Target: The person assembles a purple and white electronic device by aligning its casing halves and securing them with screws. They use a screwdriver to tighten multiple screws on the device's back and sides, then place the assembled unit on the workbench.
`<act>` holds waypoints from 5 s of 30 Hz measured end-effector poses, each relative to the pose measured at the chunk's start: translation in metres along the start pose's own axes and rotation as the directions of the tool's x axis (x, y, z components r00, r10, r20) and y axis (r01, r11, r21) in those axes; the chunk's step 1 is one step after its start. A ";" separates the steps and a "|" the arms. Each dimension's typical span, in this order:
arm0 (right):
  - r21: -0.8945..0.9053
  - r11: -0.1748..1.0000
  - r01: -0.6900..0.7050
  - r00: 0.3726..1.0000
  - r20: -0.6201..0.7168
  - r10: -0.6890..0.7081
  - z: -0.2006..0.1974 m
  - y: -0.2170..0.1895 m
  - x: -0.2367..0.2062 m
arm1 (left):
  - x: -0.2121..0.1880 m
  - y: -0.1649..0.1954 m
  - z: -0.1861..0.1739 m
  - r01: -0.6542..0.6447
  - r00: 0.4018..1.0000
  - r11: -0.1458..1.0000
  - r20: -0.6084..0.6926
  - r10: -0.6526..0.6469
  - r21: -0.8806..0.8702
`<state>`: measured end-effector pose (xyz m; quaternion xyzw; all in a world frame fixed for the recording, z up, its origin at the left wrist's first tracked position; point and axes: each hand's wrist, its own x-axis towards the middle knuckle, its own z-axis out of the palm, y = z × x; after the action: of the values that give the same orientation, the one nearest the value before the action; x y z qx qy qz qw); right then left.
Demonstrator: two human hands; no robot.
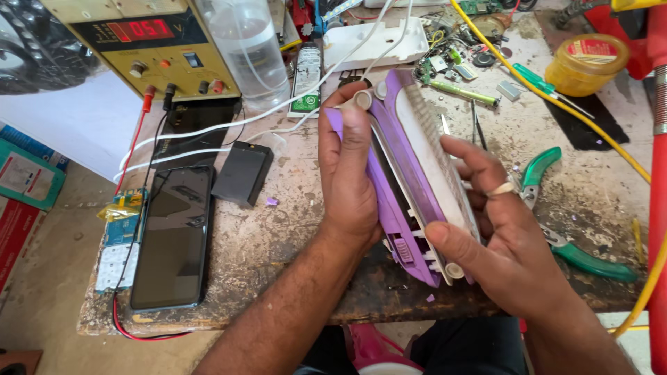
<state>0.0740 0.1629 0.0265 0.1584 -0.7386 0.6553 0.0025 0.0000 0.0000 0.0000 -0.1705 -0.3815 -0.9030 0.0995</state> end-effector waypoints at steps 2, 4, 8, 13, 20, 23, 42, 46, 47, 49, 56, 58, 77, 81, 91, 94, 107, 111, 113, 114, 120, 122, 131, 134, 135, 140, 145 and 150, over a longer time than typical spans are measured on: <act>-0.026 0.995 0.094 0.995 -0.013 -0.094 0.005 -0.004 -0.002 | 0.000 0.002 0.001 -0.016 0.998 0.999 0.053 0.019 -0.047; -0.004 0.992 0.125 0.992 -0.008 -0.125 0.008 -0.008 -0.004 | -0.001 0.005 0.001 -0.028 0.994 0.995 0.102 0.037 -0.096; -0.008 0.995 0.097 0.995 -0.027 -0.097 0.007 -0.015 -0.009 | 0.001 0.008 0.005 -0.027 0.985 0.986 0.167 0.054 -0.164; -0.005 0.995 0.096 0.995 -0.021 -0.096 0.006 -0.016 -0.008 | 0.003 0.009 0.010 -0.037 0.982 0.990 0.176 0.061 -0.137; -0.394 0.890 0.229 0.964 -0.036 -0.264 0.007 -0.011 -0.011 | 0.002 0.008 0.013 -0.048 0.988 0.997 0.147 0.055 -0.054; -0.424 0.865 0.268 0.958 0.020 -0.287 0.005 -0.005 -0.003 | 0.007 0.009 0.006 -0.064 0.989 0.997 0.133 0.059 0.039; 0.371 0.880 -0.296 0.953 0.180 0.244 0.011 0.003 0.032 | 0.024 0.010 -0.008 0.227 0.921 0.968 -0.301 -0.249 -0.106; 0.361 0.885 -0.295 0.954 0.158 0.254 0.017 0.001 0.031 | 0.026 0.009 -0.010 0.229 0.925 0.965 -0.280 -0.257 -0.129; 0.369 0.880 -0.300 0.952 0.170 0.254 0.017 0.001 0.032 | 0.026 0.010 -0.011 0.229 0.928 0.964 -0.268 -0.257 -0.132; 0.366 0.883 -0.294 0.954 0.174 0.245 0.016 -0.001 0.033 | 0.026 0.012 -0.011 0.226 0.944 0.964 -0.212 -0.252 -0.140; 0.360 0.891 -0.275 0.956 0.199 0.215 -0.003 -0.009 0.029 | 0.021 0.018 -0.002 0.267 0.957 0.944 -0.066 -0.284 -0.195; 0.356 0.892 -0.280 0.954 0.206 0.217 -0.007 -0.008 0.028 | 0.020 0.018 0.000 0.285 0.952 0.939 -0.058 -0.301 -0.190; 0.477 0.860 -0.185 0.981 0.140 0.133 -0.008 0.017 0.032 | 0.022 0.020 -0.010 0.130 0.983 0.966 -0.100 -0.155 -0.223; 0.484 0.856 -0.182 0.983 0.115 0.143 -0.005 0.020 0.030 | 0.022 0.017 -0.012 0.097 0.983 0.967 -0.129 -0.130 -0.235; 0.541 0.836 -0.092 0.992 0.122 0.030 -0.008 0.020 0.026 | 0.017 0.022 -0.008 0.078 0.992 0.956 -0.070 -0.102 -0.282; 0.496 0.864 -0.080 0.996 0.083 0.045 -0.008 0.021 0.025 | 0.017 0.024 -0.007 0.081 0.993 0.957 -0.061 -0.102 -0.278; 0.331 0.940 -0.086 0.982 0.186 0.025 0.008 0.022 0.024 | 0.013 0.025 -0.010 0.009 0.994 0.977 -0.102 -0.031 -0.212; 0.353 0.935 -0.024 0.976 0.211 -0.055 0.022 0.013 0.022 | 0.013 0.025 -0.010 -0.017 0.995 0.977 -0.098 -0.004 -0.214; 0.239 0.971 -0.021 0.987 0.161 -0.018 0.028 0.009 0.022 | 0.012 0.025 -0.009 -0.004 0.993 0.983 -0.113 -0.017 -0.182; 0.181 0.983 -0.022 0.991 0.134 -0.002 0.031 0.007 0.021 | 0.012 0.025 -0.009 0.004 0.992 0.986 -0.120 -0.024 -0.165; 0.108 0.994 0.009 0.990 0.141 -0.024 0.038 0.000 0.016 | 0.012 0.021 -0.011 -0.043 0.993 0.998 -0.107 0.040 -0.034; 0.118 0.992 0.038 0.987 0.149 -0.055 0.040 -0.001 0.016 | 0.013 0.019 -0.011 -0.036 0.991 0.999 -0.131 0.036 0.001; -0.059 0.998 0.026 0.993 0.120 -0.019 0.037 -0.003 0.021 | 0.020 0.018 -0.013 0.079 0.982 0.986 -0.159 -0.102 -0.146; -0.044 0.998 0.037 0.992 0.122 -0.031 0.034 -0.002 0.019 | 0.020 0.016 -0.011 0.067 0.981 0.988 -0.174 -0.091 -0.142; -0.022 0.999 0.036 0.992 0.125 -0.033 0.033 -0.001 0.019 | 0.021 0.016 -0.010 0.057 0.982 0.988 -0.173 -0.082 -0.144; -0.145 0.955 0.259 0.949 0.223 -0.224 0.028 0.002 0.017 | 0.020 0.028 -0.006 0.100 0.993 0.990 -0.045 -0.105 -0.098; -0.044 0.967 0.250 0.964 0.103 -0.245 0.025 0.007 0.006 | 0.002 0.046 0.005 -0.184 0.961 0.979 0.227 0.160 0.086; -0.126 0.953 0.275 0.960 0.087 -0.265 0.013 0.020 0.002 | -0.007 0.051 0.013 -0.222 0.891 0.972 0.420 0.171 0.076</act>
<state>0.0701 0.1518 0.0060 0.2799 -0.7526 0.5909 0.0773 0.0258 -0.0258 0.0390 -0.3878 -0.4292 -0.8071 0.1182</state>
